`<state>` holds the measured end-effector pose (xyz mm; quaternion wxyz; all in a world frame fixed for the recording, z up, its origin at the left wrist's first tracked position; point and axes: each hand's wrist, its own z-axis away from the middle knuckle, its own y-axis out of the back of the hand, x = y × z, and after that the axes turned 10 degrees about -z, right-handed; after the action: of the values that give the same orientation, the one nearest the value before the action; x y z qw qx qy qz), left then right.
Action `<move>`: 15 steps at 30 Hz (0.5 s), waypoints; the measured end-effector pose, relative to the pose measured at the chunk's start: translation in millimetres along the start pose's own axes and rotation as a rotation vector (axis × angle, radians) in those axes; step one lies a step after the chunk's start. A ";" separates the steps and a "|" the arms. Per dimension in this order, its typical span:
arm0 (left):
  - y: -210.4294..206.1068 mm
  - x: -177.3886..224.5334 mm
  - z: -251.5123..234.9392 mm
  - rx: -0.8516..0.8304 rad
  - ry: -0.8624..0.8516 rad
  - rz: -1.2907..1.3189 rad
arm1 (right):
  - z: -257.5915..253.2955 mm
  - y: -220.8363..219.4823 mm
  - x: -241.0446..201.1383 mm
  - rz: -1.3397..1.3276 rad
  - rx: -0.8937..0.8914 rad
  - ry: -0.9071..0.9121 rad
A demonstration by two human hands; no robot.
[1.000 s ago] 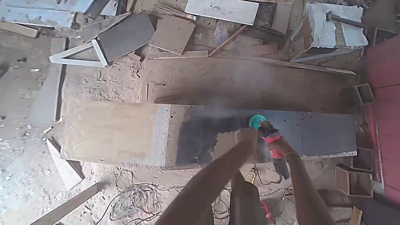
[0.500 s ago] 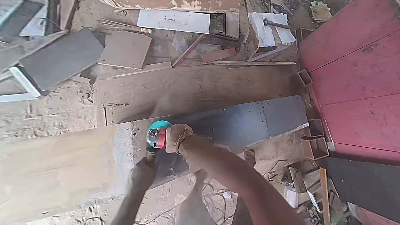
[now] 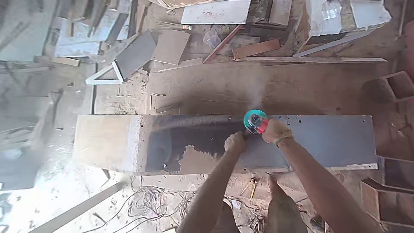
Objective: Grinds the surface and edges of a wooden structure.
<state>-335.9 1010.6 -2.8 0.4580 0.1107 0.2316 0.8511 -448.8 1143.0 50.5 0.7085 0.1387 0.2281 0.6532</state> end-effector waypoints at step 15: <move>20.9 128.4 35.0 -0.079 -0.209 -0.241 | -66.4 -69.4 178.6 -0.640 0.090 -0.110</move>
<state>-408.5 1117.6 34.9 0.5826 0.1519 0.1604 0.7822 -414.8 1305.3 -66.1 0.8824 0.1262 0.2498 0.3783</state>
